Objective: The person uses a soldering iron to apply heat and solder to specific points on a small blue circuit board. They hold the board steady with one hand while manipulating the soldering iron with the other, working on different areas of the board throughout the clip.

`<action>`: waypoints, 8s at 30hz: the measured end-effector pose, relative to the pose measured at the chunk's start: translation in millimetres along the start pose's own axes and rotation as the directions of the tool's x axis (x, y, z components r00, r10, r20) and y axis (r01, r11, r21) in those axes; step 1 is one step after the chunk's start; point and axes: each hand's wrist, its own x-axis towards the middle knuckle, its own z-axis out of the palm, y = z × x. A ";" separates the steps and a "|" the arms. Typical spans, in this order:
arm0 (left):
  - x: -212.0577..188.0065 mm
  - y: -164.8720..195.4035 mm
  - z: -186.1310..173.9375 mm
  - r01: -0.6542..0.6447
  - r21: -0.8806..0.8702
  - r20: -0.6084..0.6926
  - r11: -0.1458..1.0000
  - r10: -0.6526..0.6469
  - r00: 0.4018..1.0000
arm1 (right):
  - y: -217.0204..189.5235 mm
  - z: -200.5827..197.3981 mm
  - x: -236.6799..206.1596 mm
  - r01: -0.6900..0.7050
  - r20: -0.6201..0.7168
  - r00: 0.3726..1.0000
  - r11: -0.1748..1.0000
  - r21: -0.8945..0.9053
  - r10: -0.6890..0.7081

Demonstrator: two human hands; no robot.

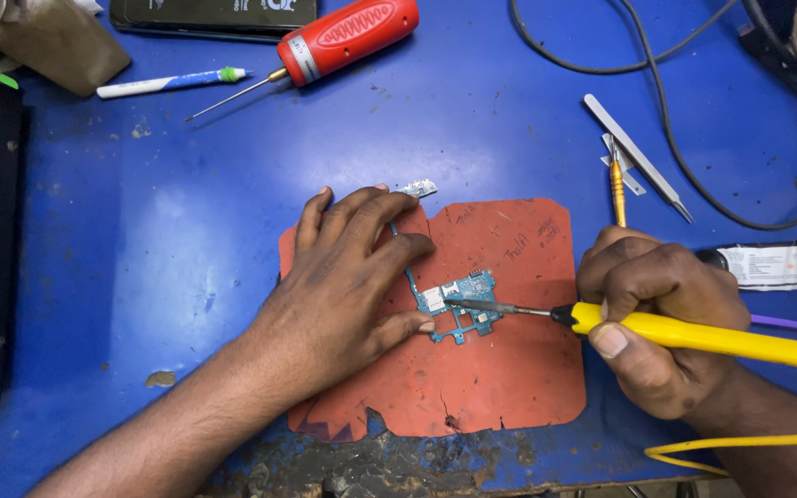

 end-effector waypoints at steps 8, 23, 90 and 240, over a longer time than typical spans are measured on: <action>0.2 0.3 0.1 0.005 -0.001 0.007 1.000 -0.005 1.000 | 0.9 -0.9 -1.2 0.003 0.007 1.000 1.000 -0.024 -0.003; 0.3 -0.3 -0.3 0.002 0.001 0.008 1.000 -0.002 1.000 | 3.7 0.2 -1.3 0.020 0.007 1.000 1.000 0.010 -0.020; 4.1 -0.2 -4.9 0.012 -0.015 0.014 1.000 -0.012 1.000 | 2.4 1.3 2.6 0.026 0.010 1.000 0.999 -0.038 -0.025; -10.6 3.7 -12.1 -0.024 0.136 -0.058 0.990 0.033 0.998 | -4.9 -2.1 -5.6 -0.206 -0.139 0.965 0.971 0.124 0.222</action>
